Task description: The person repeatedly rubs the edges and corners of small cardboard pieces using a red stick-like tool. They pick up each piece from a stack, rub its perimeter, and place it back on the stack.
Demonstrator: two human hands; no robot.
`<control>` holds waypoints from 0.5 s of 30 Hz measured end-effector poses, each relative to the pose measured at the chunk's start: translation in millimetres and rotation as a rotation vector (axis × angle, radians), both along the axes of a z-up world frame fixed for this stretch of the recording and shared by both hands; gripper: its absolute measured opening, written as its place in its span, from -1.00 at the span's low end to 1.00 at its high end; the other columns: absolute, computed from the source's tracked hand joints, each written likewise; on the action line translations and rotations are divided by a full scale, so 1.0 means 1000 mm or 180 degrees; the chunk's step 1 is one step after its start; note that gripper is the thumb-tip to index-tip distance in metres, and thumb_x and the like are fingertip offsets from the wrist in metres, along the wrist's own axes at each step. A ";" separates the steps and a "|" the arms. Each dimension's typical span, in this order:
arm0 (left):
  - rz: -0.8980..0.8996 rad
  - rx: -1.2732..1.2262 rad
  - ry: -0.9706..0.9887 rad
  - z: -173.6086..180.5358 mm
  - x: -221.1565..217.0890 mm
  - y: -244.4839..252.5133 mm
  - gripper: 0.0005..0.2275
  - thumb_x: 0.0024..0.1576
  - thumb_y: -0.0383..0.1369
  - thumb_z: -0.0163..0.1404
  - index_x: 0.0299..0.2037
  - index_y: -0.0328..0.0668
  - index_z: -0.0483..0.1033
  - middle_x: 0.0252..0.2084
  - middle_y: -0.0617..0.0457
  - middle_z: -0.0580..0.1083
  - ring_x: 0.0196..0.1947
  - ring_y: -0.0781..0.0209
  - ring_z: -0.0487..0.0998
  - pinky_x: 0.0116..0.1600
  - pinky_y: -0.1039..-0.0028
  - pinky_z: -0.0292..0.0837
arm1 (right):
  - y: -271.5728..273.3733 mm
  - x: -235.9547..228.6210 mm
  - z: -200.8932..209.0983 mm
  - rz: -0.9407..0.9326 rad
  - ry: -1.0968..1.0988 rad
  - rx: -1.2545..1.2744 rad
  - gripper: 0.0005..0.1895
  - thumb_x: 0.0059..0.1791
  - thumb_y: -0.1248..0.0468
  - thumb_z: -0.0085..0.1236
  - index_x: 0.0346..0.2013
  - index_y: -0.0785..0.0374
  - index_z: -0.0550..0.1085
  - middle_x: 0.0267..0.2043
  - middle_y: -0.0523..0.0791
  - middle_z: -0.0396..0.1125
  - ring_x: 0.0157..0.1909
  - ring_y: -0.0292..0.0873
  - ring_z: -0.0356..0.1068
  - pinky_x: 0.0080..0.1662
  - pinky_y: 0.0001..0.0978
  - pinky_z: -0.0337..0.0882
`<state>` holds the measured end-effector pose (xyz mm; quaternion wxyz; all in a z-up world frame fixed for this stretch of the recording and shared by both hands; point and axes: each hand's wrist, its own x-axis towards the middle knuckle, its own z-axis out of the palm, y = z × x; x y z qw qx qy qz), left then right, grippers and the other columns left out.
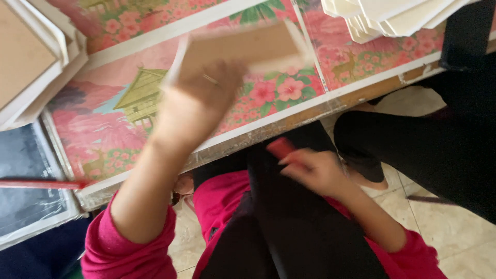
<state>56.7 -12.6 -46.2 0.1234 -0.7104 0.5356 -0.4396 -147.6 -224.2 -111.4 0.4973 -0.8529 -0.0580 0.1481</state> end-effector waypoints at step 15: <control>-0.0618 -0.0933 0.4084 0.054 -0.047 0.002 -0.81 0.23 -0.38 -0.17 -0.01 -0.10 0.45 -0.23 0.03 0.51 -0.39 -0.02 0.54 -0.42 0.27 0.35 | -0.033 0.011 0.042 -0.1146 -0.0313 0.0570 -0.88 -0.22 0.34 0.27 -0.41 0.27 0.56 -0.35 -0.16 0.50 -0.29 -0.35 0.44 -0.16 -0.52 0.42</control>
